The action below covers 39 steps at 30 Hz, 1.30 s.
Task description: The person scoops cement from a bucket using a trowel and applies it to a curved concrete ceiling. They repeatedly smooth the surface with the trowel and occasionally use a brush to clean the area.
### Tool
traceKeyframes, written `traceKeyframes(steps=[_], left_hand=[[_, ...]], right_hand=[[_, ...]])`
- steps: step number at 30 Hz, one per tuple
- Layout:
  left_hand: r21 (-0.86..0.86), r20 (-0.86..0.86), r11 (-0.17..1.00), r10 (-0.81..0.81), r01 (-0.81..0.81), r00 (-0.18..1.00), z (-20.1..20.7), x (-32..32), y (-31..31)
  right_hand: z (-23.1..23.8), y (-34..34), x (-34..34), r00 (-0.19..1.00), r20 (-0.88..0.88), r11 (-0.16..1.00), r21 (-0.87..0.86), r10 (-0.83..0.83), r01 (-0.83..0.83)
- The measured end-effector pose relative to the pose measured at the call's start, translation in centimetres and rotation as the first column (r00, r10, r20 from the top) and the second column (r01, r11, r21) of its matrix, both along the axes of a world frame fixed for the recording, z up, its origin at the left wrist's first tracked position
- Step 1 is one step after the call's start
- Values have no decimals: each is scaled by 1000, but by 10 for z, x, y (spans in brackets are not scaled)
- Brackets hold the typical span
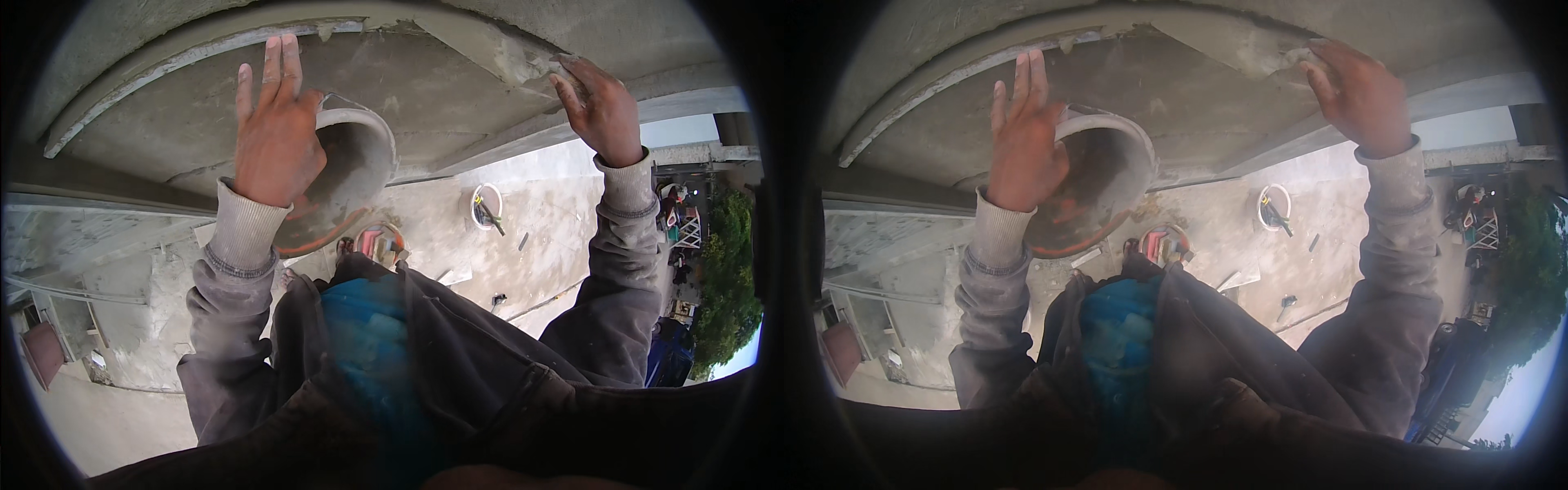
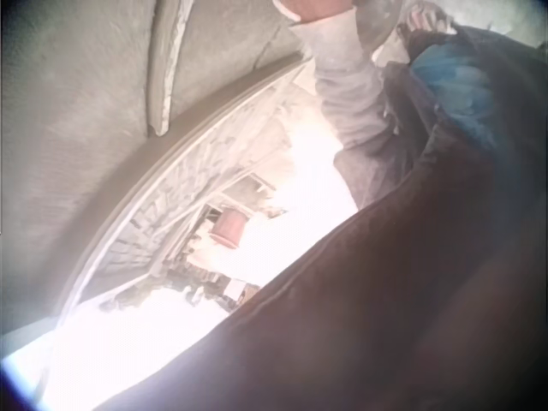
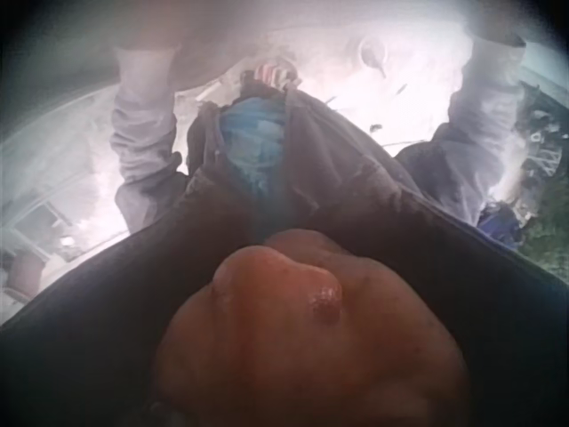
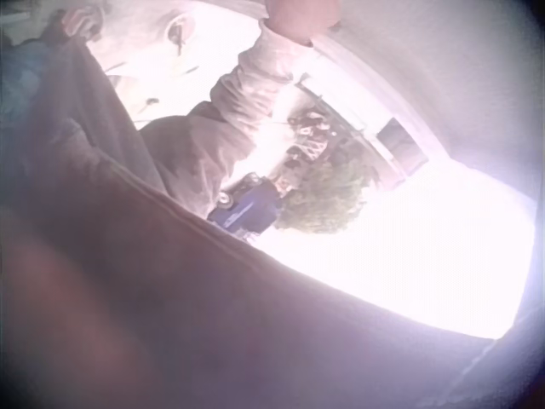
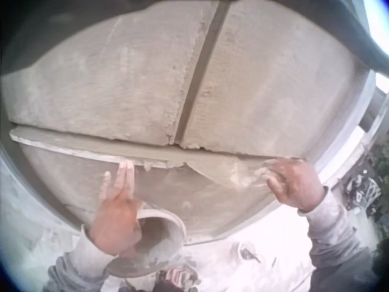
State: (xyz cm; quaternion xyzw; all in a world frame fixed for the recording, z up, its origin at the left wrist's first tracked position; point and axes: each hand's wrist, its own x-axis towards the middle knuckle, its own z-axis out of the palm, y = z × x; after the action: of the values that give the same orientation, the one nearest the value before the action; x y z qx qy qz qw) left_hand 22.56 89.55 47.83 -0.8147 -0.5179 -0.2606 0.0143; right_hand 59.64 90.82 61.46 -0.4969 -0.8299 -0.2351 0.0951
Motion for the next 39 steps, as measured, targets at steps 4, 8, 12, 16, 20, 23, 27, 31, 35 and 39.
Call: traceKeyframes(steps=[4,8,12,16,20,23,27,31,35,39], left_hand=[[10,-14,1000,24,-24,1000,1,1,6],[-24,61,999,-28,29,998,-2,-9,-1],[-273,292,960,21,62,956,-17,-34,-19],[-502,388,865,234,-8,891,-40,-74,-50],[-457,465,890,236,2,853,-93,-128,-71],[-535,461,845,285,7,840,-110,-171,-85],[-553,428,832,233,49,873,-107,-228,-99],[-609,414,792,271,43,869,-104,-263,-103],[-617,395,786,271,35,878,-104,-300,-109],[-577,403,816,241,41,883,-113,-324,-106]], right_hand=[[6,-30,41,983,-103,979,-150,-153,136],[-39,-87,19,543,-690,774,-624,-478,-111],[-168,-112,-118,-439,-667,700,-175,-602,-693],[-186,-115,-216,-622,-599,796,-43,-504,-603],[-181,-91,-271,-710,-627,907,14,-321,-422],[-182,-71,-308,-740,-629,950,7,-239,-313],[-181,-47,-346,-756,-644,988,8,-114,-156],[-188,-26,-357,-738,-673,998,-34,-55,-43],[-197,-9,-373,-727,-687,997,-47,10,57],[-220,4,-388,-668,-742,994,-16,60,108]])
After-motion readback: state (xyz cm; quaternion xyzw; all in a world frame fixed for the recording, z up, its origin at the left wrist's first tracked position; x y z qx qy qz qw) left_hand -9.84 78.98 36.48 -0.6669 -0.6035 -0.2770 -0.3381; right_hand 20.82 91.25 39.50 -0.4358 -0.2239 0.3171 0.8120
